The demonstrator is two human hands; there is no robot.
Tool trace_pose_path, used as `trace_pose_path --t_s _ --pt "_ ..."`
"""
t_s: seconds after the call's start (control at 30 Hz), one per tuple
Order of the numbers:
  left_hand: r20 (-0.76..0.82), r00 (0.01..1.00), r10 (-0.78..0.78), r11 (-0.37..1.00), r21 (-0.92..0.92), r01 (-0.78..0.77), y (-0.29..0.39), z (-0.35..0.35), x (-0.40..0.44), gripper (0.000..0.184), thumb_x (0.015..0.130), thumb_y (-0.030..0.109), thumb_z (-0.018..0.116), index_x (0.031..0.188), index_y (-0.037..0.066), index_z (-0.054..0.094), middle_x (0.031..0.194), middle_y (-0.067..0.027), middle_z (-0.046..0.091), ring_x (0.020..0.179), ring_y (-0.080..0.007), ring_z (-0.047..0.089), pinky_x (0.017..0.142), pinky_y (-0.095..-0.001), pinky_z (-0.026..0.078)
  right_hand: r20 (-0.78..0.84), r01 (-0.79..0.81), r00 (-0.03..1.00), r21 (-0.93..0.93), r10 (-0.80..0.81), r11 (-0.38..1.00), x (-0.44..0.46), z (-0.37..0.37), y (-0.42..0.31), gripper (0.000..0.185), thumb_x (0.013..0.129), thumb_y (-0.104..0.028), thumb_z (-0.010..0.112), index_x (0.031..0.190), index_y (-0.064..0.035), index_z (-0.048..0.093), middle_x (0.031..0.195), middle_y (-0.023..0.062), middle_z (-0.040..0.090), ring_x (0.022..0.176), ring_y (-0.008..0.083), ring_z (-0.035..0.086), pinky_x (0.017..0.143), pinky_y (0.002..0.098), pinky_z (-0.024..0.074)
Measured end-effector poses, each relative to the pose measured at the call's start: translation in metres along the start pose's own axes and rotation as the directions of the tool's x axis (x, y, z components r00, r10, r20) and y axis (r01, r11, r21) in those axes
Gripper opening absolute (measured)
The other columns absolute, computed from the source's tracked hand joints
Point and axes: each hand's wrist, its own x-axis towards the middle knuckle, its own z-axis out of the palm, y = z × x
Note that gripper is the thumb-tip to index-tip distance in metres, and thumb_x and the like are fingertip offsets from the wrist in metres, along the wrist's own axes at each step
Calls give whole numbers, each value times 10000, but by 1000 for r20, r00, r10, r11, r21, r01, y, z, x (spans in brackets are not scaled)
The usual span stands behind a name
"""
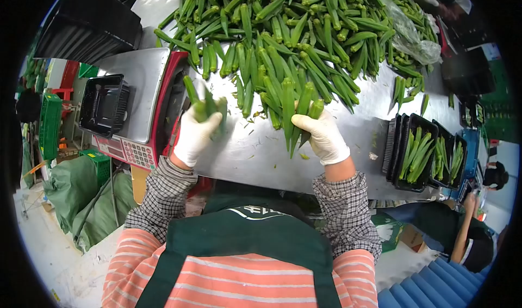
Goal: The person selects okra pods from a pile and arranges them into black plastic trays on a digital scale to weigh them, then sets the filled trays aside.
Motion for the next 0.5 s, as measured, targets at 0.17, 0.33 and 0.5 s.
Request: trace_pose_path --t_s 0.17,0.33,0.5 --pt "358 921 -158 309 -868 390 1 -19 -11 297 847 -8 543 1139 -41 502 1008 -173 626 939 -325 634 844 -437 538 189 -56 981 71 42 996 13 46 -7 437 765 -94 651 1165 7 508 953 78 607 852 207 627 760 345 523" --pt "335 933 -134 321 -876 360 46 -50 -23 540 840 21 538 1335 -32 328 1301 -216 450 1179 -338 489 973 -471 444 396 -67 915 -26 72 997 33 115 -29 324 793 -118 645 1091 0 593 974 69 633 862 154 602 778 288 476" --pt "88 995 -52 335 -937 101 108 -125 -32 440 886 102 526 1283 -42 400 1233 -193 515 1130 -282 520 960 -417 434 601 252 796 -222 -72 942 81 230 -60 276 765 -106 579 1003 26 617 875 44 632 780 110 569 712 249 454"
